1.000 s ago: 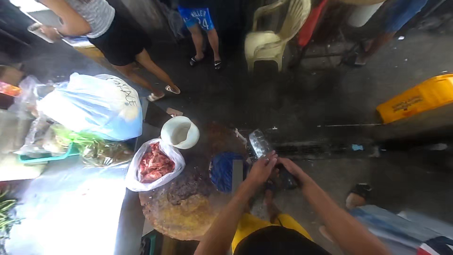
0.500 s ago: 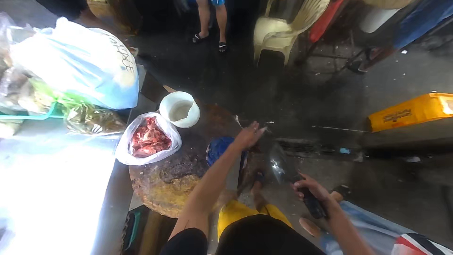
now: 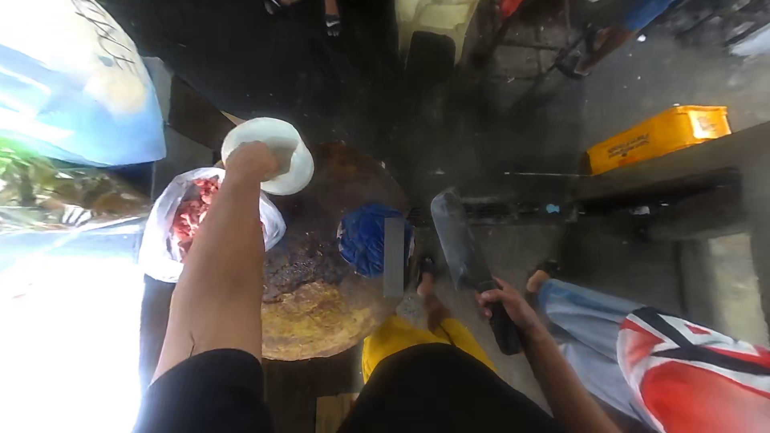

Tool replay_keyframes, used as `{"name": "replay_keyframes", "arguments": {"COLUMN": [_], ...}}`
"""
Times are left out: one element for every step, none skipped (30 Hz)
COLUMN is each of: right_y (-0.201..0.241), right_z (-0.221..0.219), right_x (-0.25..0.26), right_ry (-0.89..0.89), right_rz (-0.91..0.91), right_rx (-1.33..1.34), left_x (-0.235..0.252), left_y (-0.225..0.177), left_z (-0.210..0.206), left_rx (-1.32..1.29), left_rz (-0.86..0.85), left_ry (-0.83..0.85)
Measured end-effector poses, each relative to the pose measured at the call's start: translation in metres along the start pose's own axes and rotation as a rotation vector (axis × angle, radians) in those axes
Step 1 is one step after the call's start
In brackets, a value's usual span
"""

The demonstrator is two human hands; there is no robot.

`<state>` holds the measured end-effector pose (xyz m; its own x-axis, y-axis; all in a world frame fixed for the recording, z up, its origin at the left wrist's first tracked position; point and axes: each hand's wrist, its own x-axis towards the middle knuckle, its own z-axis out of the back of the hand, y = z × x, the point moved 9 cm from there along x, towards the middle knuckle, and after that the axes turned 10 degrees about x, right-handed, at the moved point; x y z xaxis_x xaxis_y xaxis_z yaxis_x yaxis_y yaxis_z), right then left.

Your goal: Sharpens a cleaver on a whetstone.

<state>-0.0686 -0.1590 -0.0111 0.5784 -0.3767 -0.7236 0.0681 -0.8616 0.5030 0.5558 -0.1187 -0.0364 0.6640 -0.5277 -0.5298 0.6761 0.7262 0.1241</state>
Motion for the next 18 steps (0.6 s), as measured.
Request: {"name": "replay_keyframes", "arguments": {"right_y": [-0.007, -0.013, -0.019, -0.024, -0.029, -0.035, -0.038, -0.041, -0.043, -0.045, -0.047, -0.047, -0.046, -0.044, -0.042, -0.038, -0.036, -0.035], "right_z": [0.001, 0.003, 0.006, 0.011, 0.016, 0.022, 0.027, 0.032, 0.037, 0.042, 0.047, 0.051, 0.054, 0.058, 0.061, 0.063, 0.065, 0.068], "right_x": [-0.004, -0.008, -0.012, -0.016, -0.02, -0.025, -0.028, -0.03, -0.031, -0.032, -0.033, -0.032, -0.03, -0.029, -0.028, -0.026, -0.025, -0.023], "right_ry": [-0.008, -0.02, -0.033, -0.036, -0.039, -0.038, -0.041, -0.04, -0.043, -0.038, -0.027, -0.01, 0.008, 0.026, 0.052, 0.076, 0.092, 0.107], "right_rz": [-0.005, -0.009, -0.015, -0.013, -0.008, -0.002, 0.002, 0.002, 0.0, -0.003, -0.011, -0.017, -0.022, -0.028, -0.034, -0.043, -0.051, -0.066], "right_rx": [0.016, 0.037, 0.052, 0.073, 0.096, 0.119, 0.138, 0.152, 0.154, 0.161, 0.169, 0.167, 0.151, 0.133, 0.115, 0.095, 0.079, 0.064], "left_x": [0.003, 0.001, -0.002, -0.003, -0.005, -0.009, -0.02, -0.037, -0.056, -0.077, -0.098, -0.117, -0.135, -0.153, -0.167, -0.181, -0.193, -0.203], "left_y": [-0.004, -0.008, -0.012, -0.014, -0.013, -0.01, -0.007, -0.007, -0.011, -0.021, -0.035, -0.05, -0.065, -0.082, -0.099, -0.116, -0.132, -0.146], "left_z": [-0.004, -0.005, -0.004, -0.002, 0.003, 0.011, 0.024, 0.039, 0.048, 0.052, 0.051, 0.045, 0.038, 0.028, 0.015, 0.0, -0.016, -0.035], "left_rx": [0.019, 0.015, -0.01, -0.049, -0.099, -0.174, -0.284, -0.412, -0.557, -0.735, -0.889, -0.977, -1.017, -1.031, -1.036, -1.034, -1.029, -1.027], "left_rz": [-0.004, -0.012, -0.013, -0.001, 0.028, 0.071, 0.117, 0.15, 0.161, 0.148, 0.124, 0.092, 0.066, 0.047, 0.031, 0.023, 0.02, 0.027], "left_ry": [0.034, 0.053, 0.067, 0.076, 0.072, 0.047, 0.003, -0.047, -0.069, -0.048, 0.015, 0.083, 0.127, 0.162, 0.195, 0.226, 0.26, 0.301]}}
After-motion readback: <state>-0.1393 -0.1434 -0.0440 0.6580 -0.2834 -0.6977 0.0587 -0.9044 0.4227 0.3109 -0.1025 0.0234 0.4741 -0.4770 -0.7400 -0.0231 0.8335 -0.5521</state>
